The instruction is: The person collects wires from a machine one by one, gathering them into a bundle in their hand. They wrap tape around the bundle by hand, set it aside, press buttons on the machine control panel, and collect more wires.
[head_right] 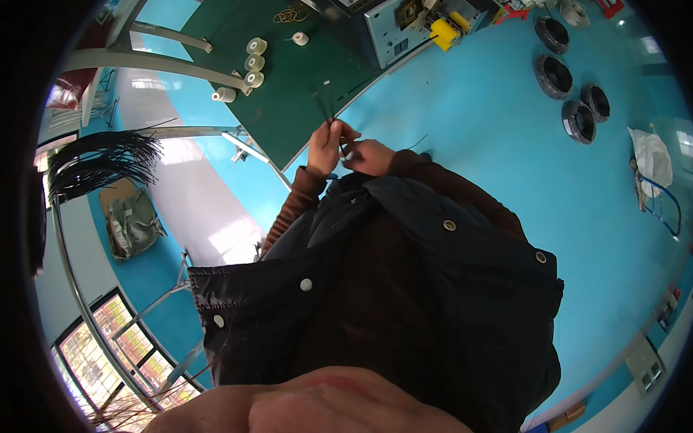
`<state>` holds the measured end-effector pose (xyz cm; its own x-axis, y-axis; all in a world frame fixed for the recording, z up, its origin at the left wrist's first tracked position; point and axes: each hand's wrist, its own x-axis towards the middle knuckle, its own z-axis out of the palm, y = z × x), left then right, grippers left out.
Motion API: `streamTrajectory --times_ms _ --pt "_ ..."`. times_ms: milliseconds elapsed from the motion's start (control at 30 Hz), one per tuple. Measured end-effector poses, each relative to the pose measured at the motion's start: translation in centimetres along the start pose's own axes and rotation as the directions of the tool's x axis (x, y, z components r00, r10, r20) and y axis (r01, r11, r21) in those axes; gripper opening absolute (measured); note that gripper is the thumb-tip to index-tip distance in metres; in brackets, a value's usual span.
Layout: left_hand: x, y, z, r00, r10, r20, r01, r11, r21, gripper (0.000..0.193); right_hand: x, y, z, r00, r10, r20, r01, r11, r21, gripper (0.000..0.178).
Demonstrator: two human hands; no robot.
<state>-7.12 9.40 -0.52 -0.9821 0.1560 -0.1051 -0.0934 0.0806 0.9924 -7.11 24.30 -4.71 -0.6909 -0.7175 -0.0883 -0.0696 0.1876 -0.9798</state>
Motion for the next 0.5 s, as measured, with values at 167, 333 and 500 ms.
streamTrajectory --times_ms 167,333,500 --pt "-4.6 -0.4 -3.3 0.919 0.125 -0.374 -0.027 0.966 0.258 0.024 -2.3 5.4 -6.2 0.789 0.474 -0.39 -0.22 0.811 0.542 0.027" --pt "-9.6 -2.7 -4.9 0.876 0.114 -0.469 0.145 0.865 0.481 0.024 0.8 2.1 -11.5 0.843 0.402 -0.357 0.127 0.496 0.859 0.04" --pt "-13.4 -5.7 -6.1 0.789 -0.026 -0.614 0.426 0.743 0.516 0.025 3.0 1.4 -13.0 0.923 0.254 -0.289 0.2 0.326 0.924 0.043"
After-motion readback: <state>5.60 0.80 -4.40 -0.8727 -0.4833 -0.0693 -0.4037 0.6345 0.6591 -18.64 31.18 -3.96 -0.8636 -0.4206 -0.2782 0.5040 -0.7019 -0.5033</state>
